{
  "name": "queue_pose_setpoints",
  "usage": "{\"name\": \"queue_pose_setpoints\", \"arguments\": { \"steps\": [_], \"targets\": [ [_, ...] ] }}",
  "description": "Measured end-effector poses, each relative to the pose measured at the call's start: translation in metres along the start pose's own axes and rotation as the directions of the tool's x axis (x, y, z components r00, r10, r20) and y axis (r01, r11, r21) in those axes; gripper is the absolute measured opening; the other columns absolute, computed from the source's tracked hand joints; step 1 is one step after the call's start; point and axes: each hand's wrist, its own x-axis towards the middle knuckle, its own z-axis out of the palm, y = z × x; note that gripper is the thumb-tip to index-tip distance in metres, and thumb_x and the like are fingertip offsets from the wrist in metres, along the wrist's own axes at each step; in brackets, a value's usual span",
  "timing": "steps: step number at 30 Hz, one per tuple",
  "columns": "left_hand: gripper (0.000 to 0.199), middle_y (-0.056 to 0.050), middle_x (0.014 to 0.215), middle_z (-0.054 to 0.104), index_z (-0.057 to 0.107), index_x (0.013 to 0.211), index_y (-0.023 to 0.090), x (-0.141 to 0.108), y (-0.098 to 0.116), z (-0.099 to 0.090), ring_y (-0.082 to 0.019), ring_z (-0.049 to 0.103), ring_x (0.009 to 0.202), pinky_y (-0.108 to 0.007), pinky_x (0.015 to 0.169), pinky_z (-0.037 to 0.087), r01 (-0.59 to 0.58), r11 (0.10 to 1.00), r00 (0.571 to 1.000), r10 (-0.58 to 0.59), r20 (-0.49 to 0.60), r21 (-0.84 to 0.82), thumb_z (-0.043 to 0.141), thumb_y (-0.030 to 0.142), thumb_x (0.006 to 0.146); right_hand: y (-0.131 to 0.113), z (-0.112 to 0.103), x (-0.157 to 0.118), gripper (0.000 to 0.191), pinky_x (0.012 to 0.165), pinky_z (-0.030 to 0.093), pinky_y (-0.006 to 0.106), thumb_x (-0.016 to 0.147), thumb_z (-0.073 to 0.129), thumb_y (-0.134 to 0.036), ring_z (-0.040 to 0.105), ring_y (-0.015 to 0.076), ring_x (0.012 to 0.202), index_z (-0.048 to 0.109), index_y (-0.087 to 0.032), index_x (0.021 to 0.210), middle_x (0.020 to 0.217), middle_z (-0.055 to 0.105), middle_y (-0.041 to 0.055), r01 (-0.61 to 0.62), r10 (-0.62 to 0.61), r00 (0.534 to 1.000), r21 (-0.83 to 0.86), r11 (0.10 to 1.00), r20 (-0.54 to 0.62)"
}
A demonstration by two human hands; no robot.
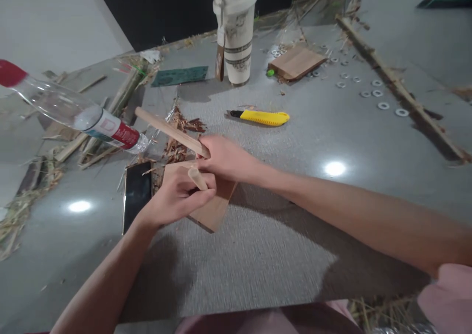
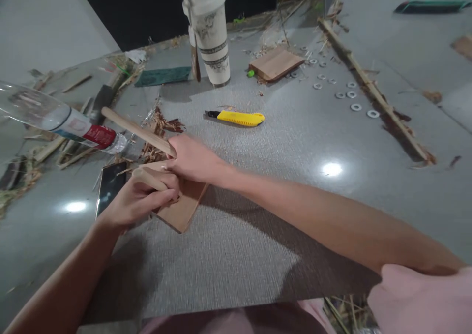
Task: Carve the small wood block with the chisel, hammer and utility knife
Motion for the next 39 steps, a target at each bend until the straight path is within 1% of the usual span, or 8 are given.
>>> {"name": "queue_pose_setpoints", "arguments": {
  "steps": [6, 9, 14, 19, 23, 26, 30, 39],
  "targets": [
    [0.034, 0.002, 0.070, 0.063, 0.059, 0.070, 0.021, -0.001, 0.000, 0.000, -0.015, 0.054, 0.068, -0.032, 0.071, 0.043, -0.073, 0.996, 0.997, 0.074, -0.021, 0.045, 0.057, 0.019, 0.104, 0.000, 0.001, -0.008, 0.038, 0.065, 0.023, 0.030, 0.096, 0.069, -0.031, 0.037, 0.0130, 0.072, 0.038, -0.025, 0.075, 0.075, 0.050, -0.0061, 0.097, -0.097, 0.995, -0.042, 0.994, 0.020],
    [0.026, 0.003, 0.070, 0.062, 0.065, 0.079, 0.021, 0.001, 0.001, -0.001, -0.015, 0.055, 0.070, -0.032, 0.080, 0.049, -0.116, 0.987, 0.991, 0.123, -0.056, 0.110, 0.060, 0.021, 0.104, 0.000, 0.001, -0.009, 0.040, 0.068, 0.024, 0.029, 0.102, 0.063, -0.029, 0.036, 0.0136, 0.073, 0.033, -0.026, 0.075, 0.077, 0.048, -0.0059, 0.133, -0.133, 0.991, -0.083, 0.988, 0.002],
    [0.040, 0.004, 0.067, 0.061, 0.062, 0.072, 0.021, 0.006, 0.005, 0.001, -0.014, 0.052, 0.067, -0.036, 0.095, 0.054, -0.139, 0.984, 0.987, 0.147, -0.063, 0.112, 0.057, 0.033, 0.110, 0.003, 0.001, -0.005, 0.037, 0.066, 0.028, 0.032, 0.101, 0.063, -0.030, 0.042, 0.0165, 0.070, 0.034, -0.028, 0.078, 0.076, 0.053, -0.0035, 0.177, -0.169, 0.984, -0.171, 0.969, 0.060],
    [0.051, 0.002, 0.068, 0.060, 0.065, 0.075, 0.020, 0.003, 0.003, 0.002, -0.014, 0.050, 0.064, -0.034, 0.080, 0.053, -0.124, 0.991, 0.988, 0.128, -0.085, 0.055, 0.052, 0.050, 0.113, 0.006, 0.002, -0.002, 0.034, 0.065, 0.028, 0.033, 0.100, 0.061, -0.027, 0.043, 0.0158, 0.067, 0.034, -0.027, 0.079, 0.076, 0.055, -0.0023, 0.178, -0.169, 0.984, -0.185, 0.966, 0.061],
    [0.050, 0.000, 0.070, 0.061, 0.068, 0.079, 0.019, 0.003, 0.000, 0.002, -0.015, 0.051, 0.067, -0.032, 0.071, 0.047, -0.093, 0.995, 0.990, 0.095, -0.100, 0.024, 0.053, 0.054, 0.112, 0.003, 0.000, -0.001, 0.031, 0.065, 0.029, 0.033, 0.097, 0.063, -0.027, 0.045, 0.0158, 0.068, 0.038, -0.026, 0.078, 0.077, 0.057, -0.0015, 0.167, -0.156, 0.985, -0.187, 0.968, 0.074],
    [0.050, 0.000, 0.071, 0.059, 0.067, 0.079, 0.019, 0.005, -0.001, 0.002, -0.015, 0.053, 0.070, -0.031, 0.070, 0.044, -0.099, 0.995, 0.992, 0.100, -0.082, 0.009, 0.053, 0.053, 0.113, 0.001, -0.002, 0.000, 0.032, 0.064, 0.030, 0.033, 0.097, 0.064, -0.031, 0.045, 0.0161, 0.067, 0.041, -0.026, 0.076, 0.073, 0.058, -0.0015, 0.179, -0.163, 0.982, -0.180, 0.967, 0.097],
    [0.049, 0.000, 0.074, 0.058, 0.066, 0.080, 0.019, 0.007, 0.001, 0.002, -0.015, 0.052, 0.071, -0.031, 0.070, 0.043, -0.088, 0.996, 0.995, 0.087, -0.056, -0.019, 0.053, 0.053, 0.113, 0.002, -0.003, 0.002, 0.031, 0.065, 0.030, 0.032, 0.094, 0.065, -0.026, 0.048, 0.0148, 0.067, 0.041, -0.025, 0.075, 0.073, 0.058, -0.0019, 0.209, -0.192, 0.975, -0.173, 0.962, 0.114],
    [0.043, 0.000, 0.079, 0.058, 0.065, 0.084, 0.020, 0.005, 0.000, 0.003, -0.015, 0.051, 0.072, -0.032, 0.070, 0.041, -0.070, 0.997, 0.995, 0.067, -0.070, -0.040, 0.053, 0.049, 0.113, 0.005, -0.002, 0.004, 0.028, 0.063, 0.029, 0.030, 0.087, 0.065, -0.020, 0.048, 0.0129, 0.067, 0.040, -0.024, 0.075, 0.070, 0.057, -0.0040, 0.208, -0.190, 0.975, -0.170, 0.963, 0.116]
  ]
}}
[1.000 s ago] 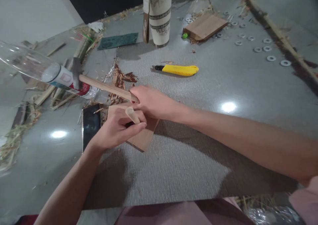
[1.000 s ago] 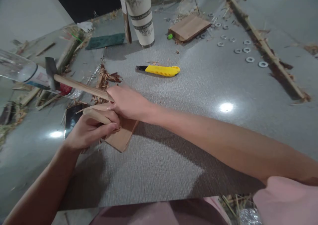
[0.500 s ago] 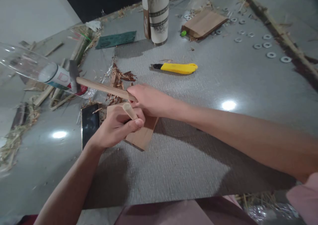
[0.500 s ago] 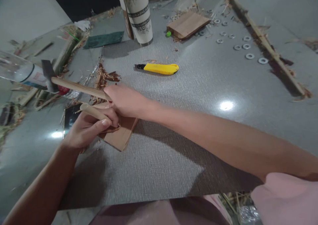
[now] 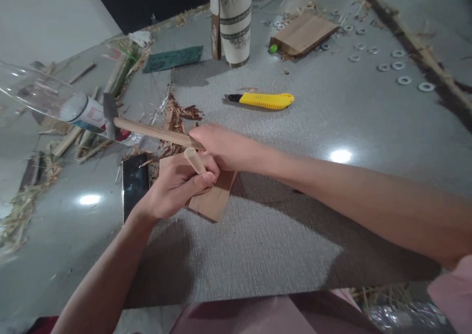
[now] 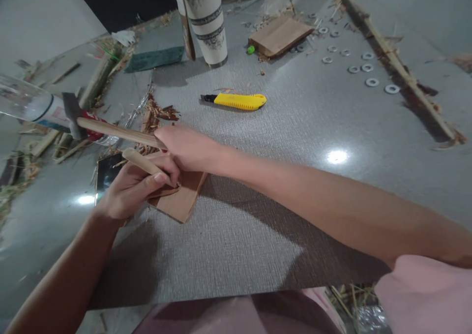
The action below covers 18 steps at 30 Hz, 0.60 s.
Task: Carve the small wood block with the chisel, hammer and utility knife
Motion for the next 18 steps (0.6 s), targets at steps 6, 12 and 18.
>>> {"name": "queue_pose_setpoints", "arguments": {
  "steps": [6, 12, 18],
  "targets": [
    [0.045, -0.001, 0.077, 0.057, 0.063, 0.081, 0.020, -0.001, -0.001, 0.001, -0.016, 0.050, 0.071, -0.034, 0.071, 0.043, 0.020, 1.000, 1.000, -0.020, 0.001, 0.003, 0.052, 0.050, 0.113, -0.005, 0.000, -0.001, 0.034, 0.064, 0.028, 0.030, 0.090, 0.069, -0.020, 0.045, 0.0126, 0.070, 0.040, -0.024, 0.072, 0.068, 0.053, -0.0051, -0.051, 0.050, 0.999, 0.050, 0.997, 0.009],
    [0.051, 0.001, 0.070, 0.055, 0.061, 0.077, 0.019, -0.008, 0.003, 0.004, -0.014, 0.050, 0.066, -0.031, 0.064, 0.039, 0.232, 0.968, 0.970, -0.237, 0.047, 0.093, 0.047, 0.054, 0.111, -0.023, -0.037, -0.011, 0.045, 0.055, 0.025, 0.030, 0.105, 0.061, -0.044, 0.038, 0.0111, 0.059, 0.040, -0.024, 0.070, 0.065, 0.043, -0.0052, -0.188, 0.189, 0.980, 0.020, 0.982, -0.062],
    [0.051, 0.002, 0.066, 0.054, 0.049, 0.066, 0.019, -0.004, 0.007, 0.013, -0.013, 0.050, 0.063, -0.032, 0.064, 0.031, 0.192, 0.958, 0.981, -0.188, -0.037, 0.213, 0.046, 0.045, 0.109, -0.049, -0.117, -0.080, 0.059, 0.043, 0.024, 0.030, 0.109, 0.017, -0.078, 0.025, 0.0133, 0.046, 0.034, -0.029, 0.081, 0.064, 0.027, -0.0084, -0.440, 0.423, 0.835, 0.033, 0.897, -0.353]
  ]
}}
